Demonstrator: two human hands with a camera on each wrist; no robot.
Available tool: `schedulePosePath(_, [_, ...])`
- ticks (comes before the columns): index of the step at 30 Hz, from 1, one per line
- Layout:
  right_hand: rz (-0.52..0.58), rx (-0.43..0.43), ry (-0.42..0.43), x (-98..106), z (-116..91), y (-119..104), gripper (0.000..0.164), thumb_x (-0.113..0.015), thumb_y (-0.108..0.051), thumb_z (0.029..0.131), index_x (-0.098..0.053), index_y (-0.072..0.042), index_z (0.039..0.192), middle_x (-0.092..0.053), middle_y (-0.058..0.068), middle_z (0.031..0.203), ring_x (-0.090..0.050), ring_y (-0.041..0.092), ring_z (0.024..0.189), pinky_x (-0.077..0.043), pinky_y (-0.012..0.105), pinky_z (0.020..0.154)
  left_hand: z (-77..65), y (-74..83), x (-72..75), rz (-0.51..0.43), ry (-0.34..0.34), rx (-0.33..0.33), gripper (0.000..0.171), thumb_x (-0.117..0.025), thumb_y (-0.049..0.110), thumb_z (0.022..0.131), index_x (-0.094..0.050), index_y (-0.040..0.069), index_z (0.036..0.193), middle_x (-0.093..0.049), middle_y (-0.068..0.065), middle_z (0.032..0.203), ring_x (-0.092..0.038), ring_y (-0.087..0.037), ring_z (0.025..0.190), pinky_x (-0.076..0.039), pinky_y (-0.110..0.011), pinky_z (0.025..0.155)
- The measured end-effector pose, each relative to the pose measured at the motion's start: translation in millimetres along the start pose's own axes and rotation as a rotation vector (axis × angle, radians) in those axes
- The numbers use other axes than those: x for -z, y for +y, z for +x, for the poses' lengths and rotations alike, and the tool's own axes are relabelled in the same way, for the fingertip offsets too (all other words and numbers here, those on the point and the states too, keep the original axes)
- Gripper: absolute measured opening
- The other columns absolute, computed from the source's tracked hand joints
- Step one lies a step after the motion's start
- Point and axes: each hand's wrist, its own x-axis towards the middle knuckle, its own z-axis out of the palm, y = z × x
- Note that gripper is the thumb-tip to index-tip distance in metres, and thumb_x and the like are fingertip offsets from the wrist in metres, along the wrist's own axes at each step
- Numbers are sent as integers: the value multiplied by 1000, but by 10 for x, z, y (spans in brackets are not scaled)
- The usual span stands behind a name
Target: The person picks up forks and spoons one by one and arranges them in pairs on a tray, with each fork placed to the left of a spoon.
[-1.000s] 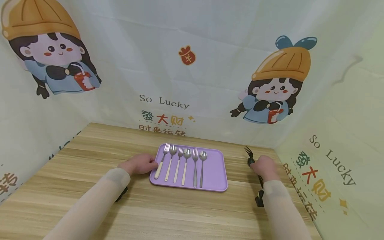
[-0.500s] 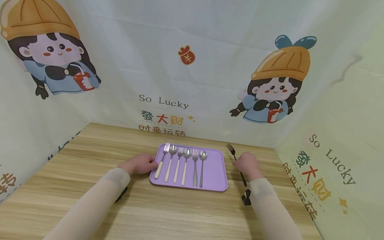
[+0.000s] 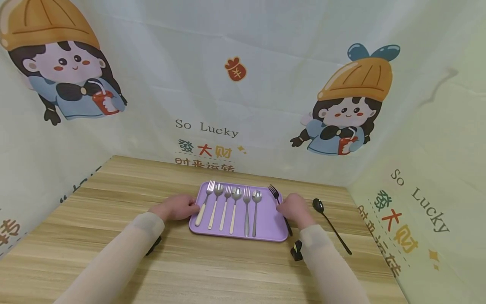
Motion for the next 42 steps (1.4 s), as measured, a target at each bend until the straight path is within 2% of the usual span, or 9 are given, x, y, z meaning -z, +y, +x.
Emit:
schedulePosePath(10, [55,-103,-51,-157,25,-143,27,-67,-12,87,-54,-10,63,-53,2,60,-51,14,52,-44,24,46,19,-19,-7,1,-3,-4,32,-53,36,94,-54,18,68,-51,2,61,-47,-13,56,-40,-29,54])
schedulePosePath(17, [24,-102,-23,-246,42,-188,32,-67,-11,85,-49,-12,59,-51,0,57,-48,13,52,-42,23,46,-14,6,2,-2,-2,7,32,-53,36,94,-54,17,68,-51,1,61,-48,-14,57,-40,-30,54])
schedulePosePath(23, [16,-72,-7,-298,50,-204,28,-69,-13,85,-56,-10,59,-57,2,56,-52,13,51,-43,23,47,-18,18,12,6,-5,6,32,-53,35,95,-53,18,68,-51,1,61,-47,-14,56,-39,-30,55])
schedulePosePath(28, [6,-58,8,-328,54,-218,29,-68,-12,84,-56,-9,57,-59,3,53,-54,13,48,-44,24,48,-14,12,7,15,-3,1,32,-53,35,95,-53,18,68,-52,1,61,-48,-15,57,-40,-30,56])
schedulePosePath(36, [38,-75,2,-359,82,-197,22,-69,-13,85,-62,-6,65,-62,5,60,-57,15,52,-48,26,52,8,0,-16,19,-2,-1,32,-53,36,94,-54,17,69,-53,1,62,-49,-15,58,-41,-31,57])
schedulePosePath(42, [80,-78,1,-287,82,-180,21,-69,-18,89,-65,-2,76,-62,7,68,-58,18,59,-49,27,52,9,-2,-8,25,2,-7,31,-53,36,94,-54,17,69,-52,1,62,-49,-15,58,-41,-31,57])
